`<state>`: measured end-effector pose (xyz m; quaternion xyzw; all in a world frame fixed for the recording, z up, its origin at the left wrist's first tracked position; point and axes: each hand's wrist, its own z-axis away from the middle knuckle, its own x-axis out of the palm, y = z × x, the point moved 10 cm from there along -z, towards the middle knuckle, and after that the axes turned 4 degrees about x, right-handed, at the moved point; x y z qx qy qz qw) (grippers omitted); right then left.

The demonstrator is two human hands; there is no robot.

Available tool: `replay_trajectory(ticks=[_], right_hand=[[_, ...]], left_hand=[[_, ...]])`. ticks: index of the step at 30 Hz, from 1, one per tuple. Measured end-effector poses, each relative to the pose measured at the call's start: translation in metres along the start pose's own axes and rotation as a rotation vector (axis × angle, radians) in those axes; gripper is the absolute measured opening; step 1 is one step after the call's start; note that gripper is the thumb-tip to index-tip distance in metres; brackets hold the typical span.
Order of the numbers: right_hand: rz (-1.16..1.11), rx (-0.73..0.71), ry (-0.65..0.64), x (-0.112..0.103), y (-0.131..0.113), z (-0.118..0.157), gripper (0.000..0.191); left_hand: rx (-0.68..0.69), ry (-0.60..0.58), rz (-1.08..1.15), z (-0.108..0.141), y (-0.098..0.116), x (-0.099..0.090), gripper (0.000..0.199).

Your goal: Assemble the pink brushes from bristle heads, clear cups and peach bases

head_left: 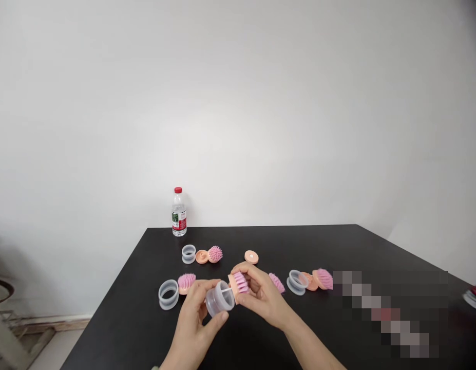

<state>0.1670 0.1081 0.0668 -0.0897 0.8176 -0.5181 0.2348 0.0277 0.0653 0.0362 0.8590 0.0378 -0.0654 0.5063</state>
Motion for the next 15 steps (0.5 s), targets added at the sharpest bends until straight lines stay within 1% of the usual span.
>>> replay_trajectory(ticks=[3, 7, 10, 15], right_hand=[[0.089, -0.014, 0.000, 0.004, -0.001, 0.004, 0.030], [0.210, -0.036, 0.008, 0.008, -0.004, 0.008, 0.037], [0.226, -0.050, 0.008, 0.009, -0.005, 0.009, 0.039], [0.209, -0.076, -0.004, 0.011, -0.008, 0.009, 0.041]], left_hand=[[-0.017, -0.025, -0.014, 0.002, -0.002, 0.003, 0.036], [-0.029, -0.016, -0.079, 0.003, -0.001, 0.000, 0.036], [-0.032, 0.004, -0.109, 0.003, 0.001, -0.002, 0.037], [-0.076, 0.016, -0.060, 0.002, -0.005, -0.002, 0.040]])
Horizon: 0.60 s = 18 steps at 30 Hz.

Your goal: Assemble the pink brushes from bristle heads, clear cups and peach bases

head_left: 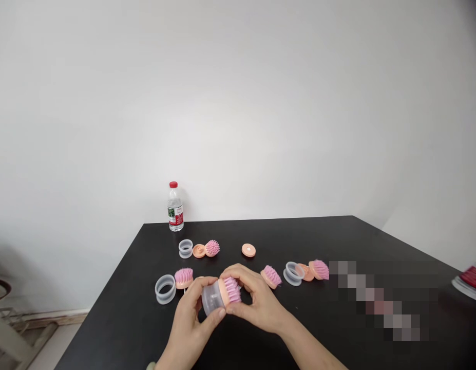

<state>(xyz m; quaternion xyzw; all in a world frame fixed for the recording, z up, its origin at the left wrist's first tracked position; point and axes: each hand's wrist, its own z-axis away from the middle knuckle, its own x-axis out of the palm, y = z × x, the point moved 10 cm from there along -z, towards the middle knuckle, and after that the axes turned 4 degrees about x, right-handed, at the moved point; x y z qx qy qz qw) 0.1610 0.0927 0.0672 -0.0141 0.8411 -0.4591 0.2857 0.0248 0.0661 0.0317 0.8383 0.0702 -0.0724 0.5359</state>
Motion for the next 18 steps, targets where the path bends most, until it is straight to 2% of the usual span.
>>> replay_trajectory(ticks=[4, 11, 14, 18], right_hand=[[0.010, -0.017, -0.016, 0.001, -0.003, -0.001, 0.042], [0.013, -0.080, -0.054, 0.000, -0.011, 0.001, 0.044], [0.028, -0.161, -0.084, 0.001, -0.020, 0.003, 0.041], [0.011, -0.305, -0.144, 0.003, -0.036, 0.007, 0.025]], left_hand=[[-0.029, -0.009, 0.058, 0.001, -0.002, 0.001, 0.041], [-0.077, -0.109, 0.202, 0.002, 0.003, 0.011, 0.032], [-0.128, -0.136, 0.282, 0.001, 0.001, 0.016, 0.029], [-0.253, -0.160, 0.424, 0.005, -0.006, 0.023, 0.031]])
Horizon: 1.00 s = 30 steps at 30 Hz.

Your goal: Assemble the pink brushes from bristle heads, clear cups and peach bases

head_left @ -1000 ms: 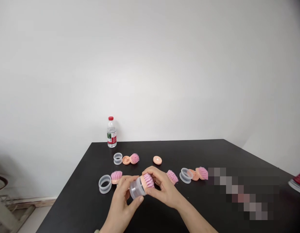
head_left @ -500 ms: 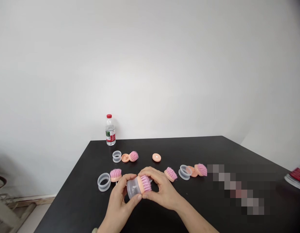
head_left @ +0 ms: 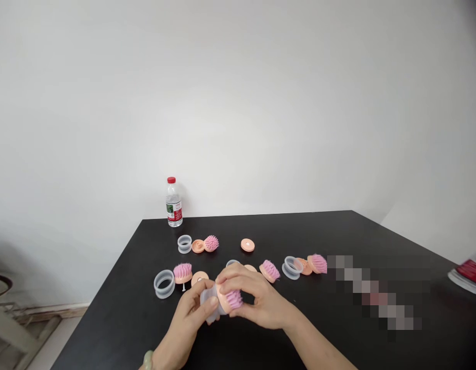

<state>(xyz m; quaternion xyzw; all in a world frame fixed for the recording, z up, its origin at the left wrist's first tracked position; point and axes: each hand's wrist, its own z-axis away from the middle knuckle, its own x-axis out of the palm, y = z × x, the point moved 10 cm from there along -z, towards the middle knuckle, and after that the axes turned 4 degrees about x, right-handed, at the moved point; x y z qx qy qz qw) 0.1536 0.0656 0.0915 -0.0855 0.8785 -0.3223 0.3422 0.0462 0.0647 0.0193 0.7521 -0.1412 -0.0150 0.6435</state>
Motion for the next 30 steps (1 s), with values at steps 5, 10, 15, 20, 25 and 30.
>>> replay_trajectory(ticks=[5, 10, 15, 20, 25, 30], right_hand=[[-0.079, -0.120, -0.049, 0.000, -0.014, 0.002, 0.021], [0.026, -0.117, -0.027, 0.000, -0.014, 0.002, 0.022], [0.202, -0.022, 0.054, 0.002, -0.004, 0.003, 0.046], [0.314, 0.209, 0.168, -0.001, 0.022, 0.010, 0.062], [0.101, 0.301, 0.105, -0.001, 0.031, 0.011, 0.086], [0.047, 0.363, -0.040, 0.007, 0.031, 0.012, 0.070]], left_hand=[[-0.173, -0.013, 0.183, 0.005, -0.019, 0.006, 0.043], [-0.204, -0.002, 0.275, 0.005, -0.026, 0.007, 0.040], [-0.109, -0.019, 0.227, 0.002, -0.014, 0.007, 0.032], [0.035, -0.048, 0.020, 0.001, -0.005, 0.006, 0.033], [0.088, 0.036, -0.038, -0.001, 0.001, -0.004, 0.039], [0.088, 0.085, -0.036, -0.001, 0.003, -0.011, 0.041]])
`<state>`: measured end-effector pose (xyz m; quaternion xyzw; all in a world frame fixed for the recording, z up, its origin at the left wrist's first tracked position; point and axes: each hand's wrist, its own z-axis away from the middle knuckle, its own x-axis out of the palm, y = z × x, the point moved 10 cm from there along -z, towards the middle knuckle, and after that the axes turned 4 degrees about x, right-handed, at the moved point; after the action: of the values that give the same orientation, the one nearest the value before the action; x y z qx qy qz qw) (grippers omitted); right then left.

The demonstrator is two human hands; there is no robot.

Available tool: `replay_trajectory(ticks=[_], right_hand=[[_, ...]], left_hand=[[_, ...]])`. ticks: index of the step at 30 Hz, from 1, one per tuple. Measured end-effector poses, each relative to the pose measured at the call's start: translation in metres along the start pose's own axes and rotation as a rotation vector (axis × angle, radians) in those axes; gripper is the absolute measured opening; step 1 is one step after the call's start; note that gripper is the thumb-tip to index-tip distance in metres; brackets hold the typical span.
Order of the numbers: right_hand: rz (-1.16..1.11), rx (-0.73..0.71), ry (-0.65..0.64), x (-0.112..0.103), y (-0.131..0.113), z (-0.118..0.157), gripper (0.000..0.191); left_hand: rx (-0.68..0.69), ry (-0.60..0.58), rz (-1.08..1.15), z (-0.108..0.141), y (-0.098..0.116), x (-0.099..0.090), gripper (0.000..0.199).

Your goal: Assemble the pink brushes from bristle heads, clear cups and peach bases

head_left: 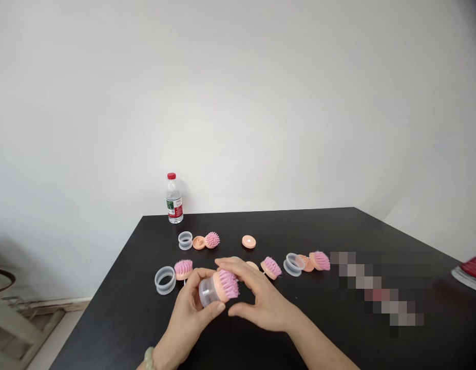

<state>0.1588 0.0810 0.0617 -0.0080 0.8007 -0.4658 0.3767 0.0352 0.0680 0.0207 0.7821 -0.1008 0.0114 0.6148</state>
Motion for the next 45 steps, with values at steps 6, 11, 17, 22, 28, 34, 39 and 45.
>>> replay_trajectory(ticks=[6, 11, 17, 22, 28, 34, 39, 45], right_hand=[[-0.042, 0.184, 0.094, -0.004, 0.029, -0.002, 0.079], [-0.044, 0.146, -0.007, 0.001, 0.018, -0.001, 0.090], [-0.031, 0.198, 0.090, -0.005, 0.030, -0.001, 0.070], [-0.027, 0.154, 0.049, -0.001, 0.023, -0.002, 0.079], [-0.018, 0.208, 0.065, 0.000, 0.027, -0.003, 0.070], [-0.075, 0.269, 0.138, 0.002, 0.030, -0.005, 0.046], [-0.124, 0.278, 0.166, 0.008, 0.028, -0.001, 0.037], [-0.060, 0.192, 0.170, -0.023, 0.031, -0.014, 0.049]], left_hand=[[0.007, 0.026, 0.033, -0.002, -0.012, -0.003, 0.049], [0.004, 0.066, -0.051, -0.002, -0.010, -0.008, 0.049], [0.033, 0.057, -0.107, -0.002, -0.009, -0.008, 0.048], [0.045, 0.075, -0.162, -0.003, -0.007, -0.011, 0.046], [0.113, 0.026, -0.254, -0.001, 0.002, -0.006, 0.039], [0.296, 0.009, -0.557, 0.005, 0.021, 0.004, 0.025], [0.448, 0.043, -0.731, 0.011, 0.031, 0.004, 0.024], [0.469, 0.125, -0.783, 0.014, 0.031, -0.005, 0.042]])
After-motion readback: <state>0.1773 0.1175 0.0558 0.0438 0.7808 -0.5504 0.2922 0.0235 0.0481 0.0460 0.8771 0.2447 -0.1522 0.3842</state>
